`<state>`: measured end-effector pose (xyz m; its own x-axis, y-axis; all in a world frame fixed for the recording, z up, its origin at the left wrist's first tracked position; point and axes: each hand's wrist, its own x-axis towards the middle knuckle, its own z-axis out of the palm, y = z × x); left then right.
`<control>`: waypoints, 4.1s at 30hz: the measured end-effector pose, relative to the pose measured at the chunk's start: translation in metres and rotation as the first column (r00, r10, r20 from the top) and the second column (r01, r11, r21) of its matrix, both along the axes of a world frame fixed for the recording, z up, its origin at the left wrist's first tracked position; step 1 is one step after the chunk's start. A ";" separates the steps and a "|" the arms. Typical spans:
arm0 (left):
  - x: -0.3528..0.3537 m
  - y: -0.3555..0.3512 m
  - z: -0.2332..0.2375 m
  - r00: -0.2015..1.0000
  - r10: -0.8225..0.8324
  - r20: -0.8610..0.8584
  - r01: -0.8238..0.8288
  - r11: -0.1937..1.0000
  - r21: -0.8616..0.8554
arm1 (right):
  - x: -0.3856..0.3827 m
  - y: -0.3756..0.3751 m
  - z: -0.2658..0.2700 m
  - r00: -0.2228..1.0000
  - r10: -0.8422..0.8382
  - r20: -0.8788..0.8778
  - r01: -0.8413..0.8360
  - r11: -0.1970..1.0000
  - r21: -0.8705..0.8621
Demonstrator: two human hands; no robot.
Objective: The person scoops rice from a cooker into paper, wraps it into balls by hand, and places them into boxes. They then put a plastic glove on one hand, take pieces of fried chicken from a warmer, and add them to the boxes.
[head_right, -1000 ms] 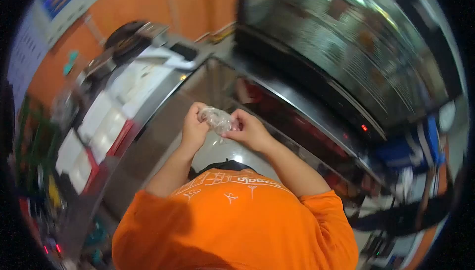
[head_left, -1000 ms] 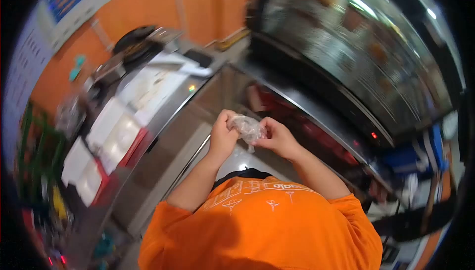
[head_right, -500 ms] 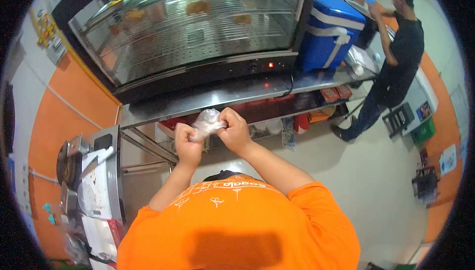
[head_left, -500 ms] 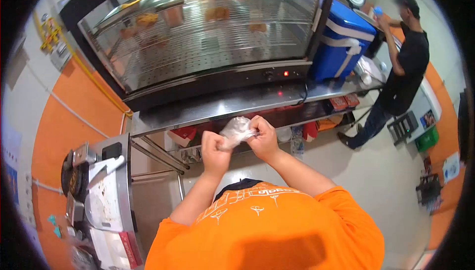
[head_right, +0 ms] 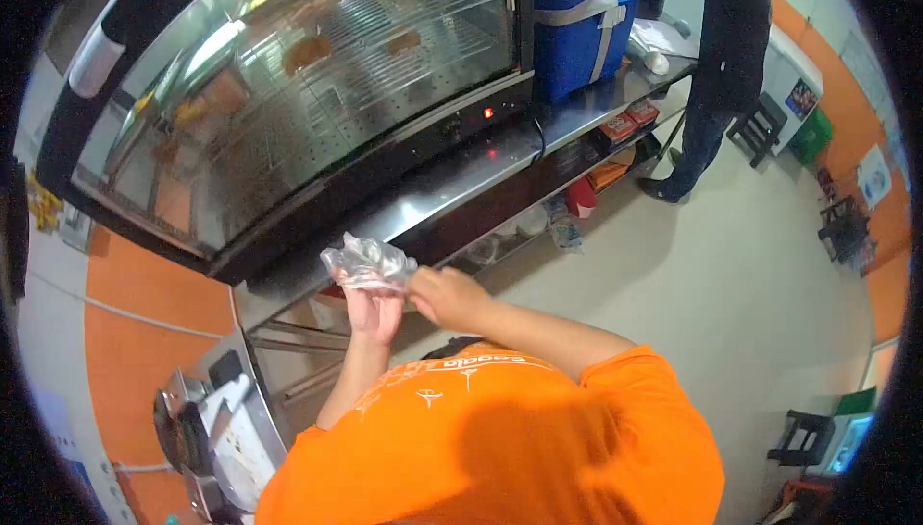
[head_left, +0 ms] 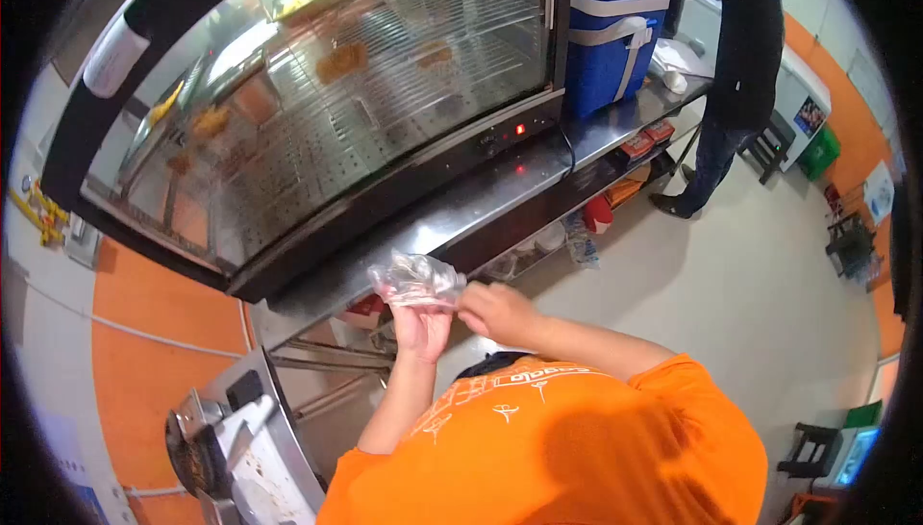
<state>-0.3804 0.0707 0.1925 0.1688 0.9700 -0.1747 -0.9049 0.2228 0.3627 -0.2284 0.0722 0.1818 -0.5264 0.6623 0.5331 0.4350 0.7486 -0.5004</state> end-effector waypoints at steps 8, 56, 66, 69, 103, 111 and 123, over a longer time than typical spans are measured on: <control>-0.006 0.049 0.003 0.928 0.066 -0.367 0.008 0.981 0.196 | -0.013 0.024 0.006 0.993 0.112 0.032 -0.114 0.989 0.092; 0.121 0.303 0.150 -0.969 0.152 -0.194 -0.111 0.433 0.894 | 0.438 0.175 -0.084 0.951 -0.306 0.055 0.287 0.798 -0.531; 0.152 0.375 0.051 -0.906 0.423 0.018 0.288 0.584 0.759 | 0.372 0.240 -0.028 0.961 -0.079 0.265 0.091 0.995 -0.032; 0.100 0.453 0.034 -0.895 0.427 0.130 0.421 0.713 0.560 | 0.368 0.235 -0.019 0.958 -0.058 0.282 0.070 0.997 -0.032; 0.109 0.245 0.081 0.842 0.532 0.088 -0.456 0.615 0.644 | 0.413 0.258 -0.058 0.738 -0.542 -0.402 0.094 0.672 -0.735; 0.060 0.244 0.081 0.741 0.643 0.192 -0.609 0.525 0.594 | 0.379 0.248 -0.096 0.900 -0.305 -0.310 -0.063 0.613 -0.787; 0.093 0.272 0.081 0.884 0.420 0.205 -0.445 0.625 0.641 | 0.405 0.237 -0.092 0.874 -0.427 -0.232 0.106 0.633 -0.767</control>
<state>-0.2871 0.3422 0.2733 -0.3072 0.7921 0.5274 -0.8483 -0.4791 0.2255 0.1764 0.3089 0.0894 -0.1371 0.9883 -0.0664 0.2221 -0.0346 -0.9744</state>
